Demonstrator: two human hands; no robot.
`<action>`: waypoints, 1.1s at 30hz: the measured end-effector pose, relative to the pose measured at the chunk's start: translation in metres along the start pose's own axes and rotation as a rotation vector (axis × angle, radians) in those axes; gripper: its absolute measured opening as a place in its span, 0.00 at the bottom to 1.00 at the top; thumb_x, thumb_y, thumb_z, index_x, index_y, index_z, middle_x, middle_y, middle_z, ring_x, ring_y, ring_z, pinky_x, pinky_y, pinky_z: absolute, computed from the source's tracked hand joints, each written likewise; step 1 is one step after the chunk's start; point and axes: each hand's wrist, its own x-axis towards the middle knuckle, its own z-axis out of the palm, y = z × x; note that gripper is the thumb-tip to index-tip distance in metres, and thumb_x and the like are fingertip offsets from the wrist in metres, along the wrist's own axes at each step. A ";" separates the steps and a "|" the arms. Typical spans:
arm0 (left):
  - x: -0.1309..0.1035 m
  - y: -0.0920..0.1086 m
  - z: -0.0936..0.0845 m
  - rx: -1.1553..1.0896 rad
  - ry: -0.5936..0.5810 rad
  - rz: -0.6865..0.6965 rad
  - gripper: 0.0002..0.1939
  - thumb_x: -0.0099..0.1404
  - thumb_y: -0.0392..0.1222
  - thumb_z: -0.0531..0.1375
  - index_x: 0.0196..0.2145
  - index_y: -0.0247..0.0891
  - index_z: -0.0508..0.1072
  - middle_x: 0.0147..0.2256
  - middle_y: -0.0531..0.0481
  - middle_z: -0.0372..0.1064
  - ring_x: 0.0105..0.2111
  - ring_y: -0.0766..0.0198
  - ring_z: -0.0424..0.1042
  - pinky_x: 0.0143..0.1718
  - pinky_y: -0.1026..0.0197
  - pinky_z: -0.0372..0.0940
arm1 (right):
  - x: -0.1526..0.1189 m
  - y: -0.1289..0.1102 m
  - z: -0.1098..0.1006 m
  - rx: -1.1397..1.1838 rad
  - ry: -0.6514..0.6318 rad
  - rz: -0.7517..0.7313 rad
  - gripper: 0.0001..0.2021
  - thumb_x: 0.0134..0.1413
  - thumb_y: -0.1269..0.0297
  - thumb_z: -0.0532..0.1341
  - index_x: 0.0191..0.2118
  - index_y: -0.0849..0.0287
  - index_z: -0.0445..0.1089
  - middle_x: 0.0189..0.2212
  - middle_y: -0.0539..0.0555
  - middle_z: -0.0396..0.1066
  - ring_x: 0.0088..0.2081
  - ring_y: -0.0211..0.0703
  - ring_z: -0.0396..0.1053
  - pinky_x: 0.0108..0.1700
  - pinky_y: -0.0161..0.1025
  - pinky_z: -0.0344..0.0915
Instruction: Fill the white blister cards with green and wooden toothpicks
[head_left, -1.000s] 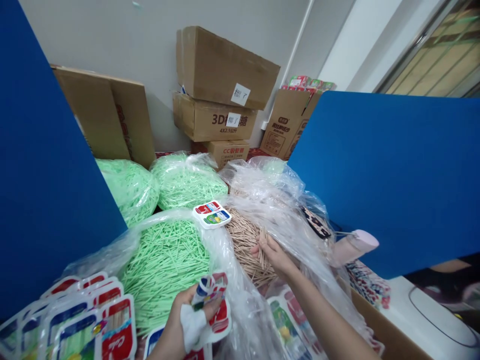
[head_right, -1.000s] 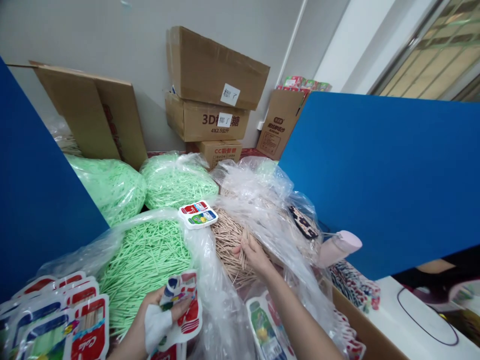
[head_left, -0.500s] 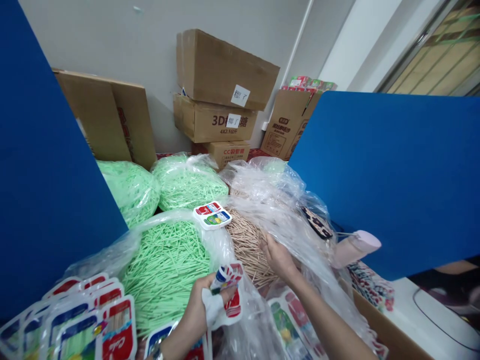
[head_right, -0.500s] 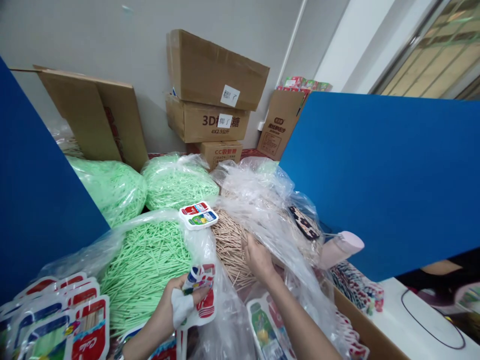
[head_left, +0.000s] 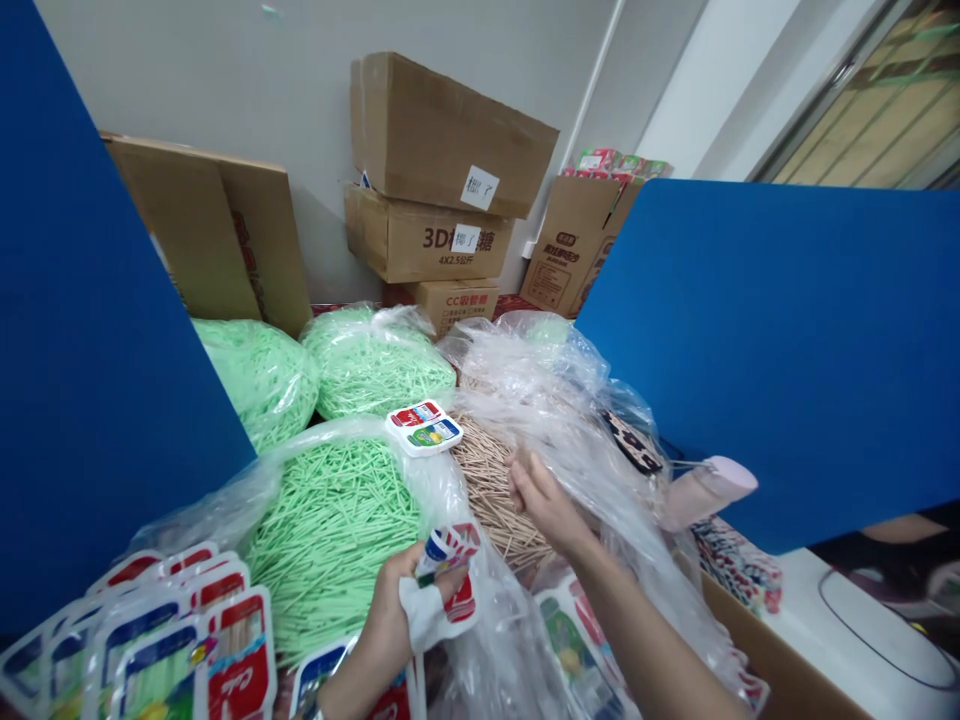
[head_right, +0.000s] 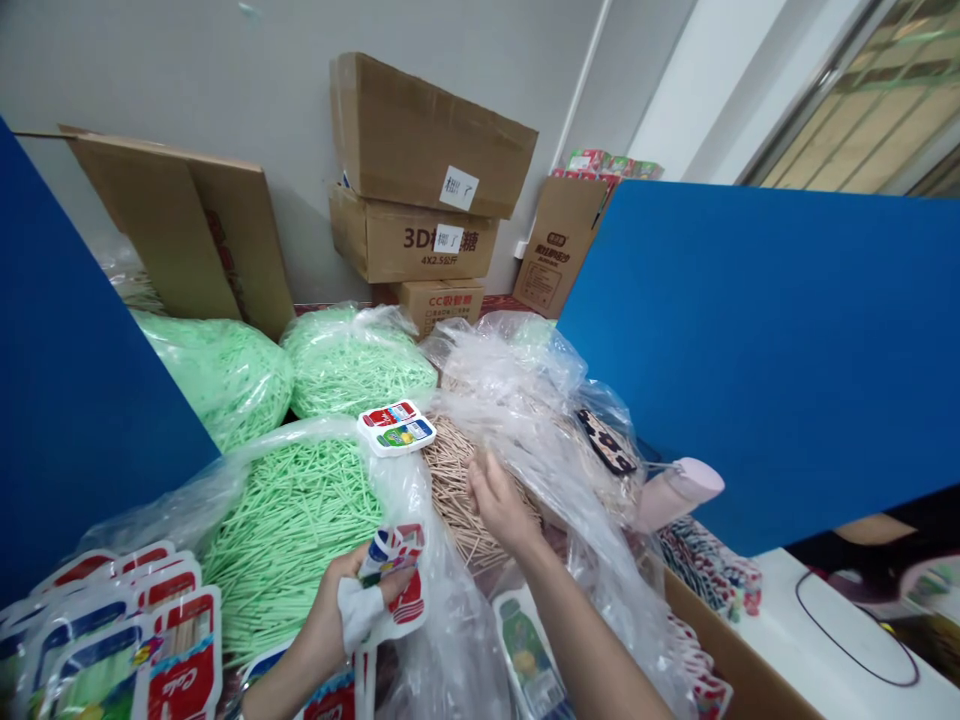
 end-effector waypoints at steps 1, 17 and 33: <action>-0.001 -0.002 -0.003 0.003 0.011 0.000 0.14 0.52 0.47 0.69 0.30 0.32 0.76 0.25 0.51 0.73 0.25 0.63 0.69 0.28 0.65 0.64 | 0.001 0.006 0.003 -0.219 -0.053 0.015 0.14 0.65 0.58 0.43 0.45 0.58 0.61 0.31 0.53 0.68 0.31 0.41 0.68 0.35 0.39 0.64; -0.009 0.002 -0.013 -0.093 0.056 -0.060 0.11 0.49 0.40 0.70 0.29 0.33 0.75 0.23 0.52 0.72 0.24 0.63 0.67 0.28 0.65 0.64 | 0.002 0.039 0.026 -0.390 -0.117 0.122 0.11 0.63 0.68 0.44 0.41 0.61 0.62 0.36 0.60 0.70 0.37 0.46 0.71 0.41 0.42 0.65; -0.003 -0.001 -0.009 0.173 0.125 0.108 0.05 0.54 0.37 0.65 0.28 0.33 0.74 0.24 0.54 0.68 0.25 0.64 0.64 0.28 0.66 0.61 | -0.043 -0.094 0.037 0.850 0.196 -0.279 0.08 0.65 0.55 0.50 0.43 0.53 0.59 0.27 0.47 0.65 0.37 0.42 0.70 0.45 0.45 0.65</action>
